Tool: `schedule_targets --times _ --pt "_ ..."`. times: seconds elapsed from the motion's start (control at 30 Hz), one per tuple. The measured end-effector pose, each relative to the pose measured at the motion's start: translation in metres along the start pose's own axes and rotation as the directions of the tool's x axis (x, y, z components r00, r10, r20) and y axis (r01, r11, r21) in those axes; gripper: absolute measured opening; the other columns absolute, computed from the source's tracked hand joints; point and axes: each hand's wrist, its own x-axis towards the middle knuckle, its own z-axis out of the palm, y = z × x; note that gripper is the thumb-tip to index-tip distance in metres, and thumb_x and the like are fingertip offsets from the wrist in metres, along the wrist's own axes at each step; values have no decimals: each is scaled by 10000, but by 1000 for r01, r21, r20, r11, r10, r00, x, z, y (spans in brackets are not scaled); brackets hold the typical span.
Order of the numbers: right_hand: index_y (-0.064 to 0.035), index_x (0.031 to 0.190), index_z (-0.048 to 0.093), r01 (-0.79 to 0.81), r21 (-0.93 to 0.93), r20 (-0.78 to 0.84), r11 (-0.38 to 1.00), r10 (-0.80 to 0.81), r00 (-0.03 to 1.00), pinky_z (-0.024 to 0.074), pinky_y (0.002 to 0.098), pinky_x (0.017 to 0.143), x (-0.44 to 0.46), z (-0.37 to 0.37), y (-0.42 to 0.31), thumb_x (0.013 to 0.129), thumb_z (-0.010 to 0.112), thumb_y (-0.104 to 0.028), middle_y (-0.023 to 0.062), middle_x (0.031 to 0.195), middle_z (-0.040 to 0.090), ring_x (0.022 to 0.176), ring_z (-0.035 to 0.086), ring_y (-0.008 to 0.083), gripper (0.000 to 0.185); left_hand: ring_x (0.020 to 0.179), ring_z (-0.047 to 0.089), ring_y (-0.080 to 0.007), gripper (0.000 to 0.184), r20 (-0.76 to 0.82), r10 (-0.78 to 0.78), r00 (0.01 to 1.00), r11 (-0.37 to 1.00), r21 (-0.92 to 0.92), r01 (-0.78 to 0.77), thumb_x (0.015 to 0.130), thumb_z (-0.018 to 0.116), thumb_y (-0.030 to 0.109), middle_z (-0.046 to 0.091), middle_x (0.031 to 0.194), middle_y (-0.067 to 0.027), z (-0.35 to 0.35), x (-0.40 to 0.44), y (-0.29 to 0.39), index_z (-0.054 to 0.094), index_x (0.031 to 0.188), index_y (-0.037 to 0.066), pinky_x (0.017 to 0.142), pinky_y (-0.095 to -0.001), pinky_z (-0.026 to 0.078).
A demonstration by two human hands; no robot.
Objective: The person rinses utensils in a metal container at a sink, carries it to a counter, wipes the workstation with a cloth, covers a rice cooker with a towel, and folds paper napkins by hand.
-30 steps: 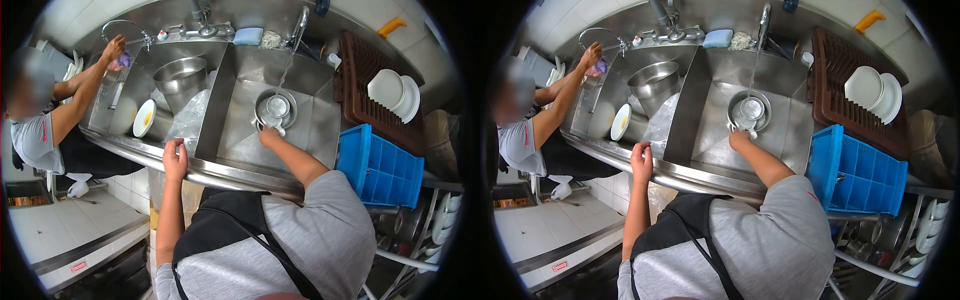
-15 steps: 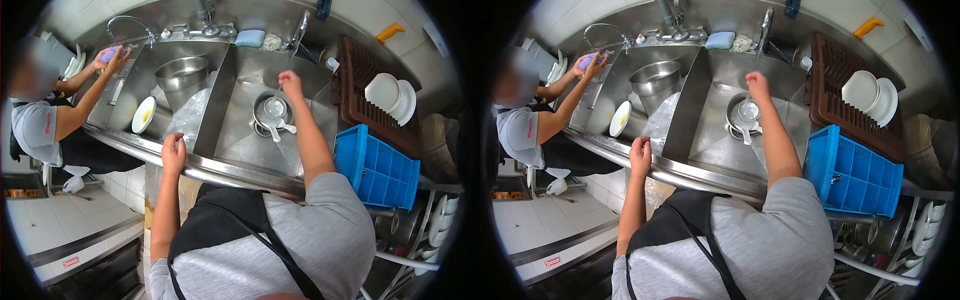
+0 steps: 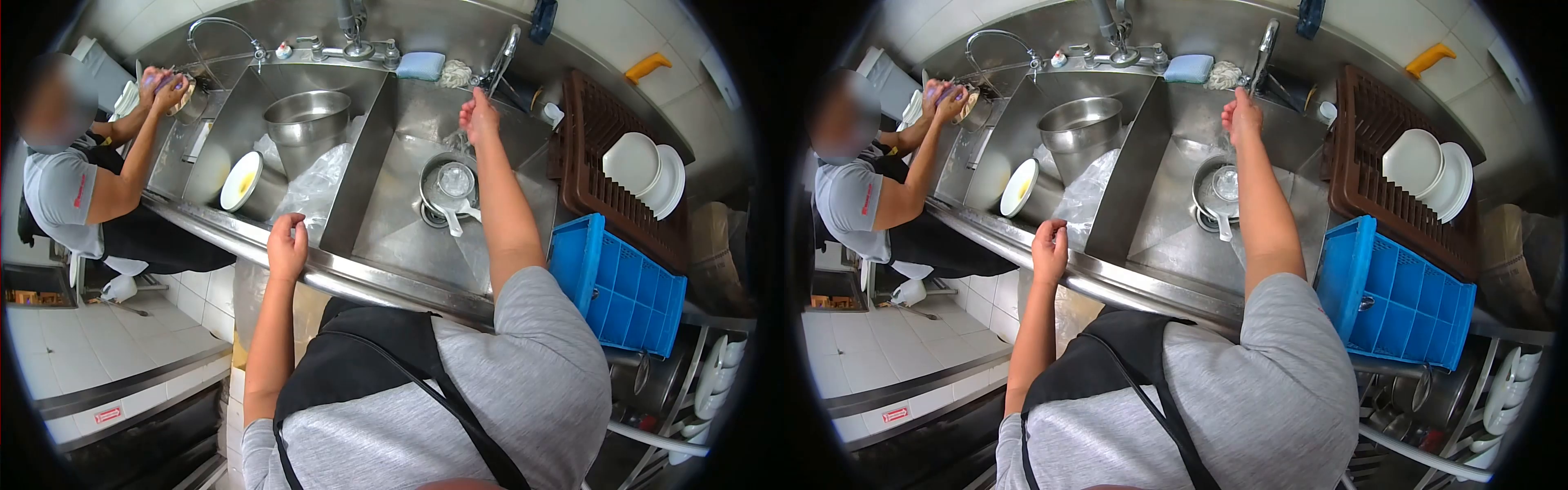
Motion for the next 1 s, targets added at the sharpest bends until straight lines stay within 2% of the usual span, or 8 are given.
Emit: schedule_targets --times 0.07,0.23,0.33,0.53,0.63,0.77,0.87,1.0 --pt "-123 624 437 2 -42 -48 999 -4 999 362 218 376 2 -3 7 790 518 -356 -10 514 434 427 442 113 297 749 550 -269 115 -8 -41 999 998 -53 40 747 491 69 565 793 -135 2 0 -1 551 822 5 674 -313 428" --pt "-100 682 447 57 -130 -70 990 -67 995 410 242 398 19 -24 41 821 469 -333 0 536 422 469 487 121 272 739 551 -265 111 -14 -30 999 999 -17 30 746 492 63 564 786 -134 -1 0 5 552 820 6 672 -309 429" --pt "-66 857 490 9 -97 -67 995 -15 998 434 245 436 24 -43 82 841 424 -256 24 645 495 557 542 134 201 733 552 -265 109 -10 -51 999 998 -22 51 747 491 61 564 779 -135 -1 1 8 552 819 6 670 -305 429" --pt "-59 1085 455 -139 -390 34 910 165 986 450 261 513 17 -59 107 810 367 -77 89 841 558 696 577 190 289 728 555 -267 101 -10 -71 997 997 -37 70 751 492 61 565 776 -138 1 2 4 550 812 6 662 -303 430" --pt "-53 1002 474 -145 -383 128 912 208 970 445 289 506 21 -64 99 781 362 -23 88 798 549 672 564 194 250 726 557 -266 99 -14 -81 997 996 -40 81 752 495 61 566 777 -138 1 2 5 550 812 5 660 -304 432" --pt "-59 856 468 -71 -314 75 947 99 992 431 286 476 37 -66 96 761 395 -11 74 739 530 603 529 172 130 724 558 -266 101 -20 -96 995 995 -38 96 752 497 61 568 778 -138 1 1 6 550 815 3 660 -305 433" --pt "-67 802 454 -45 -277 27 960 55 998 423 273 457 33 -60 83 759 405 -12 66 707 517 567 510 162 85 677 523 -127 120 -30 -13 999 1000 -1 13 778 491 57 555 775 -75 2 1 -3 545 859 -13 615 -240 417" --pt "-68 809 460 -11 -267 79 964 34 996 426 261 455 33 -57 73 768 402 -19 65 710 522 583 526 165 86 677 521 -125 122 -27 -33 999 999 -30 32 779 491 59 553 772 -74 1 0 0 544 860 -14 616 -239 417"
